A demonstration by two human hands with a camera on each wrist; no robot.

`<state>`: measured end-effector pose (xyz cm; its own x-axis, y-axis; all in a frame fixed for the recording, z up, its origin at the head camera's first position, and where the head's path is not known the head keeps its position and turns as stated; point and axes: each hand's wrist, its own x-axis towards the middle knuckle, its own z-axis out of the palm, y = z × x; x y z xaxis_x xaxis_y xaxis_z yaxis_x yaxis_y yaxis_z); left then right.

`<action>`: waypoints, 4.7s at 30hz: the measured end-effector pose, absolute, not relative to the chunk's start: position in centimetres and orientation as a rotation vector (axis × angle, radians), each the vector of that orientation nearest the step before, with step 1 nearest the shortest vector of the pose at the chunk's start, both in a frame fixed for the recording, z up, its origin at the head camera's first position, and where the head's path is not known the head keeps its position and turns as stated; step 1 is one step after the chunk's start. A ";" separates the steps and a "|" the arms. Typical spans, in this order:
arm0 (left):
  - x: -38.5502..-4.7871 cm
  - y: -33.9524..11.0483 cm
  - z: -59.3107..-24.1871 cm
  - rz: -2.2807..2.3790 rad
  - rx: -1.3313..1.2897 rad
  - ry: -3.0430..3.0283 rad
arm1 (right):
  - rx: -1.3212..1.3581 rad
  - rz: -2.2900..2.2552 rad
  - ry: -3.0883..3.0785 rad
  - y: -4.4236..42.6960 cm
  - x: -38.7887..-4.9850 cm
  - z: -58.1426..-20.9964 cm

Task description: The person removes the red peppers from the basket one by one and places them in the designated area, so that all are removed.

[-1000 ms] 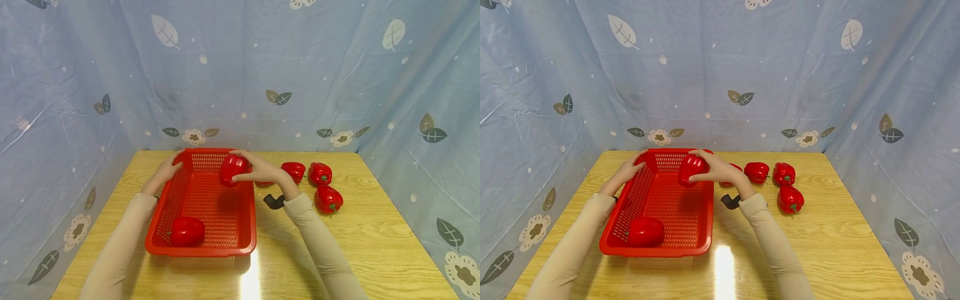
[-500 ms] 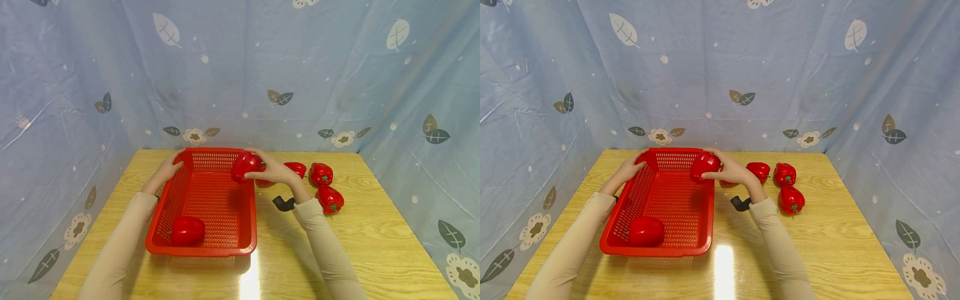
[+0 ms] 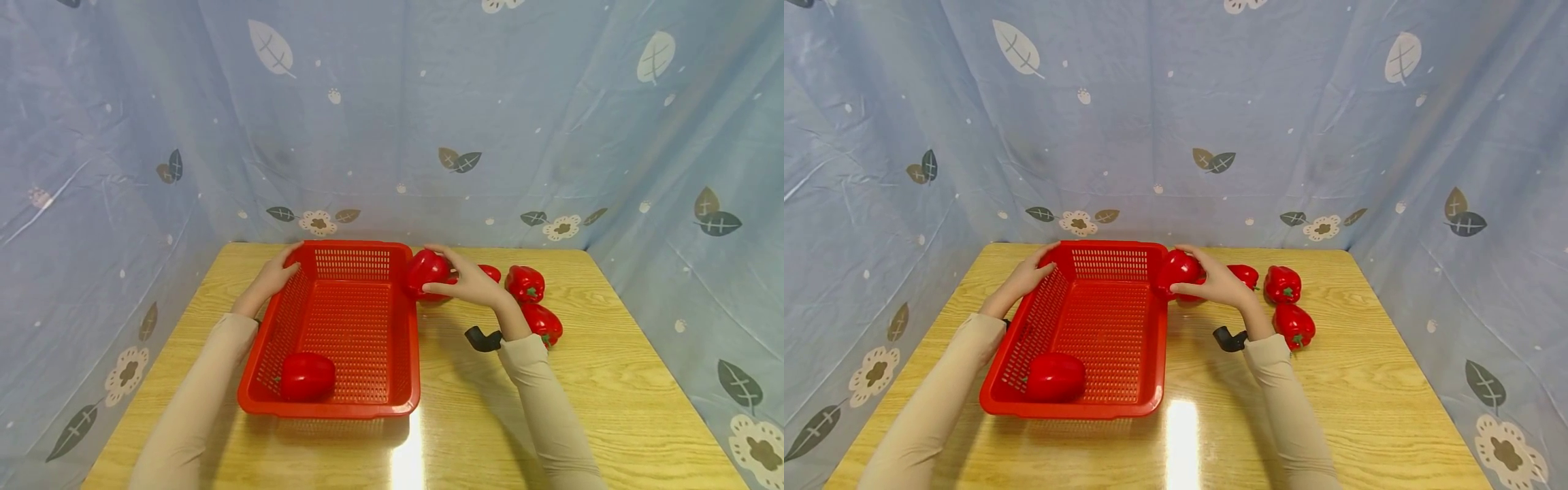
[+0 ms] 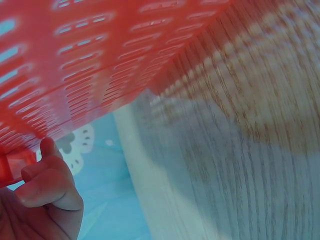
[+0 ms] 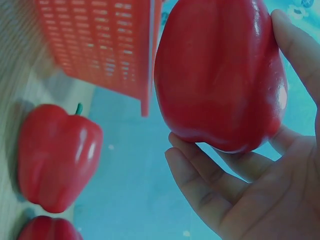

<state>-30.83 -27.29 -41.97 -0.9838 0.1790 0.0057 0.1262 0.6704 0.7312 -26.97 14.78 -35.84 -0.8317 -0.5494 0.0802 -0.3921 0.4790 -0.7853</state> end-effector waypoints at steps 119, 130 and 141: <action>-30.6 -27.1 -42.1 1.216 0.258 2.811 | -0.686 -0.819 2.753 25.0 -24.2 -40.4; -30.2 -27.3 -42.2 1.274 0.343 2.822 | -0.738 -0.911 2.743 25.0 -24.4 -39.2; -30.6 -27.1 -42.2 1.209 0.284 2.832 | -0.747 -1.002 2.710 24.3 -24.9 -37.4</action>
<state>-30.56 -27.09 -42.16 -0.9819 0.1872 0.0268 0.1488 0.6776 0.7202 -24.86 24.30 -37.36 -0.8631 -0.5044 0.0249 -0.3993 0.6514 -0.6452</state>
